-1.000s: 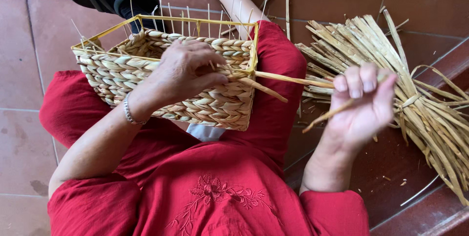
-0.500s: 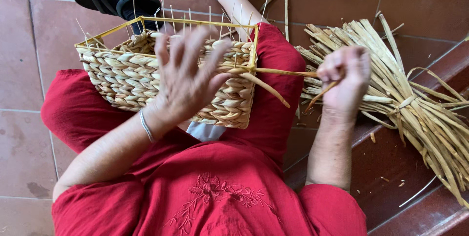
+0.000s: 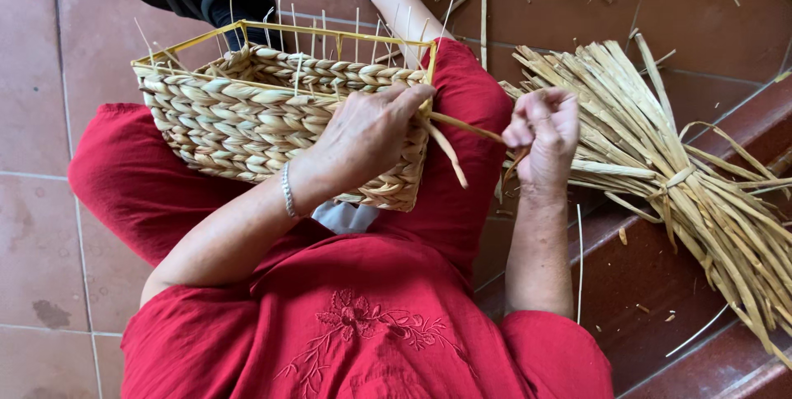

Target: The person sits on the floor weaving a water hyacinth basket, wrapping and tucking straw strands around the rim frame by hand, then uses scissors to trim the protruding straw ends from the finished basket.

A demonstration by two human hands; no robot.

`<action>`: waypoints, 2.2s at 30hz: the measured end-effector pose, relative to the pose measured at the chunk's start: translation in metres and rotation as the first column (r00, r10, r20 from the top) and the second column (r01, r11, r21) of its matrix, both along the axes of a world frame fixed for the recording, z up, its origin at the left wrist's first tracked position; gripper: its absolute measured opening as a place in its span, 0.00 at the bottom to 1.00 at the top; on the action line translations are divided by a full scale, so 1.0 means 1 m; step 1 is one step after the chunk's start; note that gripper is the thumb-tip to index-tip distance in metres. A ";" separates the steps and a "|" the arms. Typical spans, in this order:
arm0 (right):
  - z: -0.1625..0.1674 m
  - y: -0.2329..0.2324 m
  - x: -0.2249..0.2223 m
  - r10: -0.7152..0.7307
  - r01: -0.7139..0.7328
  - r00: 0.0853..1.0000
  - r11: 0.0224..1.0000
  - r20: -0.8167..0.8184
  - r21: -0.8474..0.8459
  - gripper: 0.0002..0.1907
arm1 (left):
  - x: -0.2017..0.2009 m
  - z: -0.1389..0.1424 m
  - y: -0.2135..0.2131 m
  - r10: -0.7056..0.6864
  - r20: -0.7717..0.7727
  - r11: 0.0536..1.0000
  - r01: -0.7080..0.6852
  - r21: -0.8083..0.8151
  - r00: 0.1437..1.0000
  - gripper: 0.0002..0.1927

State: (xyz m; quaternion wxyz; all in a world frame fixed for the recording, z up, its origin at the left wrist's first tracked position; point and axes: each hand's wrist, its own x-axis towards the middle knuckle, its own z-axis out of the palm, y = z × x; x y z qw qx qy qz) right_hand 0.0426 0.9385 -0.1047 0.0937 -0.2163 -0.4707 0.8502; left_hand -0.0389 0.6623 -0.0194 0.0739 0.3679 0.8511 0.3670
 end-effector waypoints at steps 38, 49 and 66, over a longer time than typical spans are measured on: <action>0.042 -0.195 0.032 0.302 -0.134 0.949 0.143 0.085 0.981 0.33 | 0.071 -0.055 -0.260 0.225 0.488 0.782 -0.455 0.425 0.843 0.14; 0.094 -0.298 -0.050 0.666 0.026 0.744 -0.109 0.054 0.994 0.12 | 0.055 -0.025 -0.257 0.365 0.071 0.876 -0.369 0.310 0.928 0.18; 0.102 -0.308 -0.027 0.685 0.253 0.713 -0.055 -0.147 0.966 0.07 | 0.049 -0.005 -0.232 0.440 -0.049 0.849 -0.397 0.347 0.897 0.11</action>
